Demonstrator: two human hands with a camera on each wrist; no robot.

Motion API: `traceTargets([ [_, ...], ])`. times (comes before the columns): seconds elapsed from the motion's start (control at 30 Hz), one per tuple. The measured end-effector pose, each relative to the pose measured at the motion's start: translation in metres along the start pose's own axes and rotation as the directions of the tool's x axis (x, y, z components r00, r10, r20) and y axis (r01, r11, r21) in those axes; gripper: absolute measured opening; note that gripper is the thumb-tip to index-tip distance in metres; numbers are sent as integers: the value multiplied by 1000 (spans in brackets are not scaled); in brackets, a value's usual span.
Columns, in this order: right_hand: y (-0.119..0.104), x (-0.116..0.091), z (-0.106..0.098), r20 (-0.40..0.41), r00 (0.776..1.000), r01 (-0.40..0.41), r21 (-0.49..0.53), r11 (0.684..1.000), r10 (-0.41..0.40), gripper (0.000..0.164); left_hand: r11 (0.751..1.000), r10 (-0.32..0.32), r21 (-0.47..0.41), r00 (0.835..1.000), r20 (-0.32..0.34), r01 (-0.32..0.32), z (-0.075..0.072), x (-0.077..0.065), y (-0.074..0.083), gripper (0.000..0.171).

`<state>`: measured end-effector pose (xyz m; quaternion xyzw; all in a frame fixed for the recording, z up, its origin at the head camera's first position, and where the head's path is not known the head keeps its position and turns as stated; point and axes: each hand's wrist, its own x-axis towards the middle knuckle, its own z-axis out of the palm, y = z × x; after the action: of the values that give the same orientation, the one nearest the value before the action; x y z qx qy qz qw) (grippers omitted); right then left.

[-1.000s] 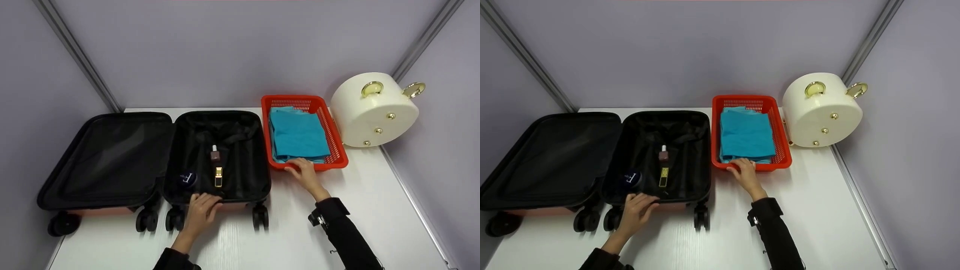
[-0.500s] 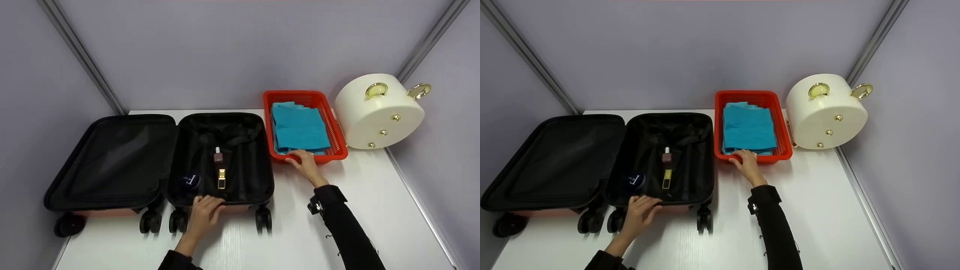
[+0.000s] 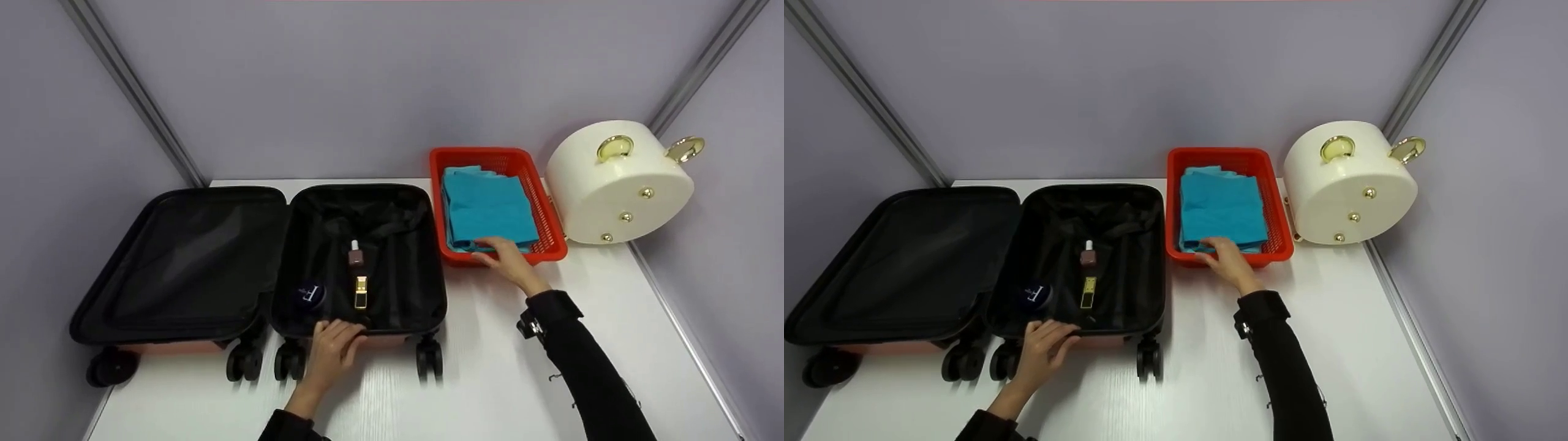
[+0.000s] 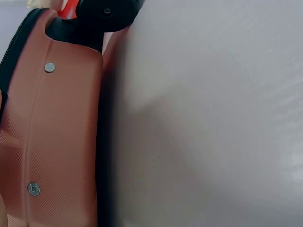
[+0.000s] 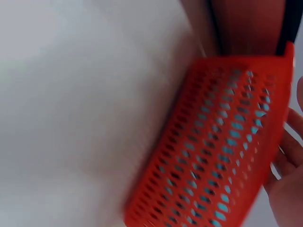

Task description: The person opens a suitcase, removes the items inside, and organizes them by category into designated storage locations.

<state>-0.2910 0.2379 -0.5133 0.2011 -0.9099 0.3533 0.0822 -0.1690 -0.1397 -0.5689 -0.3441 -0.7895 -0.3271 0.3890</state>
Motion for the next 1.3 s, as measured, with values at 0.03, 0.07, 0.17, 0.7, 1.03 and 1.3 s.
traceTargets([
  [0.03,0,3,-9,4,1000,-9,-14,1000,9,41,1000,-1,1,1000,0,1,0,0,0,15],
  [0.07,0,6,-19,2,1000,-15,-35,999,15,43,1000,-1,2,1000,0,1,0,-1,0,15],
  [0.17,1,17,-54,-67,998,-29,-117,993,21,44,1000,-7,2,1000,-2,7,-1,-2,1,14],
  [0.7,18,36,-195,-504,846,-394,-370,841,175,42,1000,4,17,1000,-23,-4,-3,-6,4,16],
  [1.03,35,22,-219,-257,861,-508,-436,743,438,80,1000,11,27,1000,-28,-11,-2,-5,7,13],
  [1.3,52,4,-217,-147,866,-480,-517,709,478,82,1000,17,16,999,-37,-16,-1,-4,6,12],
])
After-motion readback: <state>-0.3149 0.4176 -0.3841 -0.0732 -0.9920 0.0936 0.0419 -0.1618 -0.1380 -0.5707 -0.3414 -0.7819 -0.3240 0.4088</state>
